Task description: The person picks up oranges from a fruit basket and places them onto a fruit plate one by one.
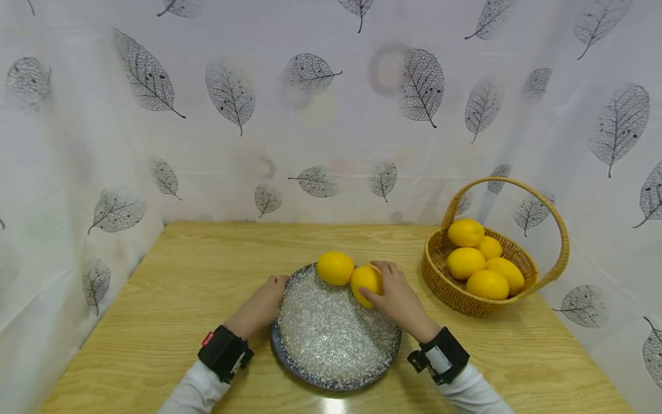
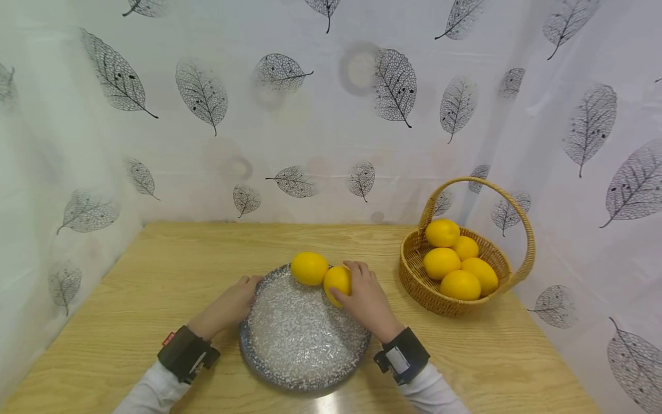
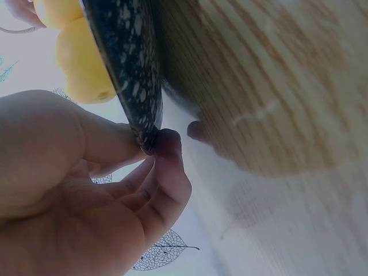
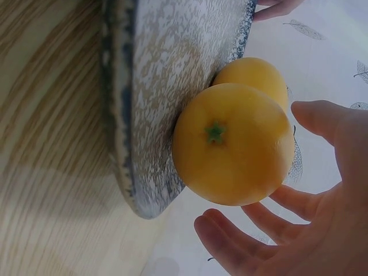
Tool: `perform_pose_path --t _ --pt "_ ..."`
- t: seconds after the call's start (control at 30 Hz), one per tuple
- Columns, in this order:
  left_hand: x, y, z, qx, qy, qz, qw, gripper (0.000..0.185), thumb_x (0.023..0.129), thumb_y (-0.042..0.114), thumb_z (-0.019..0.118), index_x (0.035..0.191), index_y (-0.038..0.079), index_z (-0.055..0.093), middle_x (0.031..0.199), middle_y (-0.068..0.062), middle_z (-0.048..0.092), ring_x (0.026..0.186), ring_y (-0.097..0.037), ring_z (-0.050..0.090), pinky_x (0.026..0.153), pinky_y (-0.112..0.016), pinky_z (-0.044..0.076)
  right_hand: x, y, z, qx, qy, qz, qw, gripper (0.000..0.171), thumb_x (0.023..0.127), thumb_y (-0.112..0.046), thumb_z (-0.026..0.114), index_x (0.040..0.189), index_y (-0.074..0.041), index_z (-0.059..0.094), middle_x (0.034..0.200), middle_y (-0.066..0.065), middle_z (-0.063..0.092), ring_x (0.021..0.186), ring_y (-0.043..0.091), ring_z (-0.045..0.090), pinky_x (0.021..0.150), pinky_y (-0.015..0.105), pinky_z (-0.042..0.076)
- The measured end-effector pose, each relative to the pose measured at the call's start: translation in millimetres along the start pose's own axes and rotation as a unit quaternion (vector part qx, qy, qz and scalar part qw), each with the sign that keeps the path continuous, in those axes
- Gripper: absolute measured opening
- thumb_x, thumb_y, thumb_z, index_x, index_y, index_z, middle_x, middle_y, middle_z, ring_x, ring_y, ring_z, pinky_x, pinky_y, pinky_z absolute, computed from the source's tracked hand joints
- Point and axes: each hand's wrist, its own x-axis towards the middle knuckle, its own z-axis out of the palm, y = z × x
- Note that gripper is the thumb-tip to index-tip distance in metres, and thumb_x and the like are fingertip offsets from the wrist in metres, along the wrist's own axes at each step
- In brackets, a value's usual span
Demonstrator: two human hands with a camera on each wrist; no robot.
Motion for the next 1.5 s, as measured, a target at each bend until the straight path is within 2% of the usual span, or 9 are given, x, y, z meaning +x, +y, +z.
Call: perform_pose_path --t 0.77,0.97,1.1,1.2,1.5 --pt "2.4 -2.1 1.1 0.000 0.001 0.002 1.0000 0.048 0.093 -0.007 0.060 0.139 -0.013 0.048 0.115 -0.027 0.057 0.102 -0.032 0.059 0.092 -0.049 0.054 0 1 -1 -0.001 -0.001 -0.001 1.000 0.069 0.098 -0.037 0.067 0.152 -0.003 0.042 0.151 0.025 0.045 0.133 0.042 0.050 0.106 0.058 0.048" --pt "1.7 -1.8 1.3 0.002 -0.001 0.001 1.0000 0.049 0.093 -0.006 0.060 0.140 -0.013 0.048 0.116 -0.027 0.058 0.102 -0.032 0.059 0.092 -0.049 0.054 -2 2 -4 0.002 -0.002 0.002 1.000 0.065 0.101 -0.037 0.061 0.152 -0.001 0.041 0.151 0.026 0.044 0.136 0.044 0.047 0.110 0.060 0.044" --pt "1.2 -2.4 2.0 0.005 -0.001 0.003 1.0000 0.048 0.093 -0.009 0.057 0.140 -0.013 0.048 0.117 -0.028 0.057 0.104 -0.033 0.059 0.093 -0.050 0.054 -3 3 -11 0.012 -0.006 0.008 1.000 0.064 0.104 -0.037 0.056 0.153 0.000 0.038 0.153 0.028 0.040 0.139 0.047 0.044 0.112 0.062 0.041" --pt "1.4 -2.5 2.1 0.003 0.002 0.005 1.0000 0.047 0.095 -0.008 0.056 0.140 -0.013 0.048 0.118 -0.029 0.057 0.106 -0.035 0.059 0.094 -0.051 0.054 -3 7 -17 0.015 0.006 0.009 1.000 0.063 0.104 -0.036 0.055 0.152 0.001 0.039 0.153 0.030 0.040 0.139 0.048 0.044 0.112 0.063 0.041" --pt "1.4 -1.8 1.5 0.004 -0.001 0.004 1.0000 0.046 0.096 -0.008 0.054 0.141 -0.014 0.047 0.115 -0.028 0.057 0.101 -0.033 0.059 0.091 -0.049 0.054 1 31 -45 -0.030 0.040 0.008 0.999 0.056 0.105 -0.031 0.054 0.149 0.001 0.044 0.147 0.030 0.047 0.134 0.048 0.048 0.107 0.063 0.044"
